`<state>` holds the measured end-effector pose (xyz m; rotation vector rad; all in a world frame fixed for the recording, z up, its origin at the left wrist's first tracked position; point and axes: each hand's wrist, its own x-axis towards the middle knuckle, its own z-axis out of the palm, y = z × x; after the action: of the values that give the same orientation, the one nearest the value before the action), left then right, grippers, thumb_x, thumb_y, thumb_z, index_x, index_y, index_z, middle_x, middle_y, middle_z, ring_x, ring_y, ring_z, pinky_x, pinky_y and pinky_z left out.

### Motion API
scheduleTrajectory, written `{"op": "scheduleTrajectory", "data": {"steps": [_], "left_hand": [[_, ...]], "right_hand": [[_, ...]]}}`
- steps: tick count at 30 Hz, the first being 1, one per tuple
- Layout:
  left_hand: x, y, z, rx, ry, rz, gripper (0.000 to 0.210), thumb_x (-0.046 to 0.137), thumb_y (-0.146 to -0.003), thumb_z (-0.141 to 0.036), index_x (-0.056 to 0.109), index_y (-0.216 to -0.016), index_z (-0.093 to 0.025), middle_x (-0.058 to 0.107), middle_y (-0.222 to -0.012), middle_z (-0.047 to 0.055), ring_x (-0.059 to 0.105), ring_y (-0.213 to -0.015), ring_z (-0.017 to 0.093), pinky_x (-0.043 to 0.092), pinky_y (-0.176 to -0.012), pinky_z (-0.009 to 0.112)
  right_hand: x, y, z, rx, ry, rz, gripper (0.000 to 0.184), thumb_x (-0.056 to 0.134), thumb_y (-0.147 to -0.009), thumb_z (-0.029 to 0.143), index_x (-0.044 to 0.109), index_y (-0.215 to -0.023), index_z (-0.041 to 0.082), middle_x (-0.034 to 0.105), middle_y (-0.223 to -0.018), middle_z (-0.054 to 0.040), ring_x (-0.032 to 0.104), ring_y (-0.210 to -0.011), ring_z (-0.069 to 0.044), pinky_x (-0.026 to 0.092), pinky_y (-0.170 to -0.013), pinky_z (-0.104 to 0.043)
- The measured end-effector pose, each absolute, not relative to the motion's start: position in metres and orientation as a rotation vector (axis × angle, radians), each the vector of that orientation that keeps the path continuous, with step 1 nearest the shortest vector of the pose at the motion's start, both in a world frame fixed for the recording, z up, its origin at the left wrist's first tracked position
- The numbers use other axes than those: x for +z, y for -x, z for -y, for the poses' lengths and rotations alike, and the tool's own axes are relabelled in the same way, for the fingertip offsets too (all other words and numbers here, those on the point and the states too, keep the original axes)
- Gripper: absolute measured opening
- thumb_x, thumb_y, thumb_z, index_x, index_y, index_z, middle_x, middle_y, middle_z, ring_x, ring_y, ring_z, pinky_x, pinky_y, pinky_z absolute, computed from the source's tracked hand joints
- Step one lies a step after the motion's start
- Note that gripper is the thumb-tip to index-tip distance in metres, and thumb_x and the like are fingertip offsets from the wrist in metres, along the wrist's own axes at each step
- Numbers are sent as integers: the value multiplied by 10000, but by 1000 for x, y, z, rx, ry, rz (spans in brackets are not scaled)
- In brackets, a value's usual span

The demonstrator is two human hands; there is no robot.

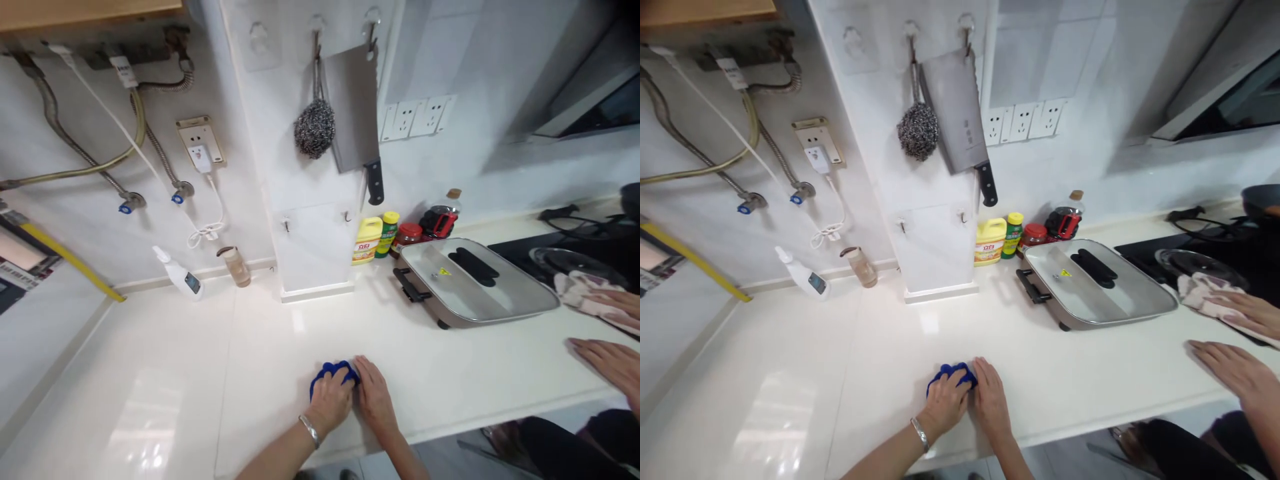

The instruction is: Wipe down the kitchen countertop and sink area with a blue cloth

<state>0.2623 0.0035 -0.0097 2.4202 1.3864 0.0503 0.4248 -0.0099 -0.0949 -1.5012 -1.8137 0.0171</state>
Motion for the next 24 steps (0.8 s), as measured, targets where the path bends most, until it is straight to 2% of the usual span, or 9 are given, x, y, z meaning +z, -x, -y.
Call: {"op": "scheduleTrajectory", "data": {"steps": [2, 7, 11, 16, 18, 21, 24], "left_hand": [[-6, -256, 12, 35, -2435, -1324, 388, 392, -980, -362, 628, -1286, -400, 530, -1518, -14, 572, -1203, 273, 520, -980, 464], [4, -200, 49, -15, -2412, -1193, 337, 482, -954, -341, 686, -1204, -439, 587, -1465, -50, 612, -1175, 218, 510, -1025, 401], [15, -131, 74, 6, -2262, -1502, 335, 510, -929, -271, 722, -1140, -424, 597, -1458, -69, 613, -1239, 176, 485, -1104, 352], [33, -47, 106, 62, -2079, -1973, 321, 503, -925, -261, 749, -1066, -411, 622, -1422, -82, 593, -1296, 146, 500, -1100, 270], [39, -22, 113, 103, -1958, -2193, 303, 514, -921, -263, 750, -1051, -404, 631, -1408, -82, 635, -1233, 140, 538, -1044, 255], [42, 4, 110, 152, -1764, -2479, 304, 488, -941, -283, 734, -1105, -353, 610, -1434, -34, 690, -1106, 150, 609, -873, 267], [37, 18, 91, 189, -1683, -2601, 346, 431, -967, -297, 711, -1171, -294, 569, -1476, 33, 686, -1102, 187, 620, -798, 310]], "right_hand": [[-95, -427, 12, 88, 1477, 1766, 528, 310, -976, 158, 401, -1492, 223, 527, -1452, -126, 493, -1343, -264, 485, -1088, -518], [-93, -428, 14, 151, 1439, 1755, 538, 316, -941, 126, 425, -1460, 214, 518, -1445, -130, 461, -1364, -284, 432, -1137, -551], [-93, -428, 15, 180, 1396, 1753, 489, 343, -933, 126, 487, -1394, 202, 516, -1451, -126, 441, -1381, -287, 409, -1153, -552], [-100, -436, 20, 251, 1327, 1742, 382, 362, -941, 153, 578, -1255, 179, 547, -1419, -121, 462, -1361, -277, 396, -1162, -533], [-104, -439, 21, 280, 1298, 1733, 356, 367, -956, 177, 591, -1232, 182, 569, -1395, -116, 475, -1351, -277, 391, -1167, -534], [-106, -442, 24, 304, 1287, 1736, 339, 378, -982, 232, 598, -1237, 188, 585, -1380, -118, 492, -1336, -289, 418, -1141, -535], [-101, -440, 25, 283, 1321, 1739, 337, 390, -1001, 292, 609, -1242, 204, 599, -1369, -117, 523, -1303, -298, 476, -1076, -509]]}}
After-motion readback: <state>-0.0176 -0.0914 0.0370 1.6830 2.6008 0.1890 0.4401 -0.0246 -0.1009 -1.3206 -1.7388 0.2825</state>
